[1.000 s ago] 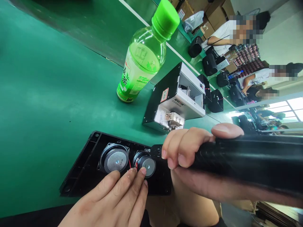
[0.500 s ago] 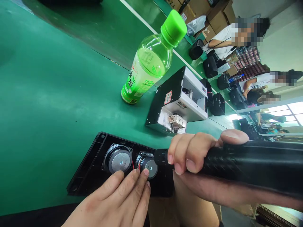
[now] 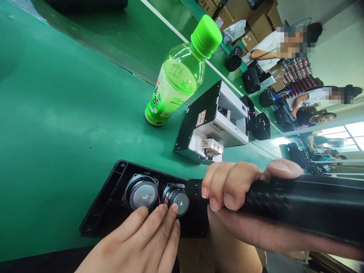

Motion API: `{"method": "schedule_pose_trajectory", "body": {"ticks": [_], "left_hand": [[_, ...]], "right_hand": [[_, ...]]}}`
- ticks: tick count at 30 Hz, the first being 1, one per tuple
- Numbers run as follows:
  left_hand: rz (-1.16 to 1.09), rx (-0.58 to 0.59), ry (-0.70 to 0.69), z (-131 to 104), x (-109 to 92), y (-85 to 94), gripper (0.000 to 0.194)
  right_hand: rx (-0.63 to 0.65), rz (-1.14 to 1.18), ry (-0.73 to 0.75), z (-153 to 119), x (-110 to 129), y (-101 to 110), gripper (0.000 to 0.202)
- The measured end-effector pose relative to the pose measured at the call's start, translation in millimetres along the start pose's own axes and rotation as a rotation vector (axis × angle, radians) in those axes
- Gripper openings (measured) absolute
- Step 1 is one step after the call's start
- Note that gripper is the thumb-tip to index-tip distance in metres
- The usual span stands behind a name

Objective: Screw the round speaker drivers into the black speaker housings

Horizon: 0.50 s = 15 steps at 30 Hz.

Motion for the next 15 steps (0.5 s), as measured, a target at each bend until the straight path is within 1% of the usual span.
{"method": "schedule_pose_trajectory", "body": {"ticks": [5,10,13,15], "left_hand": [[-0.003,0.009,0.01,0.5,0.3,-0.4,0.046],[-0.009,-0.039,-0.001,2.5,2.1,-2.8,0.046],[-0.001,-0.012,-0.005,2.1,2.7,-4.9,0.047],[0.0,-0.014,-0.007,0.3,2.0,-3.0,0.048]], "right_hand": [[-0.002,0.006,-0.01,-3.0,-2.6,-6.3,0.058],[0.011,-0.016,0.007,-2.7,-3.2,-3.2,0.059],[0.068,-0.037,-0.019,-1.4,-5.1,1.3,0.049],[0.069,-0.034,-0.031,-0.6,-5.9,7.9,0.041]]}}
Point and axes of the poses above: each hand's wrist, its own z-axis towards the middle knuckle, its own y-axis out of the back of the hand, x = y × z, the point moved 8 cm from there along z, towards the middle knuckle, and after that the axes turned 15 degrees about -z, right-handed, at the moved point
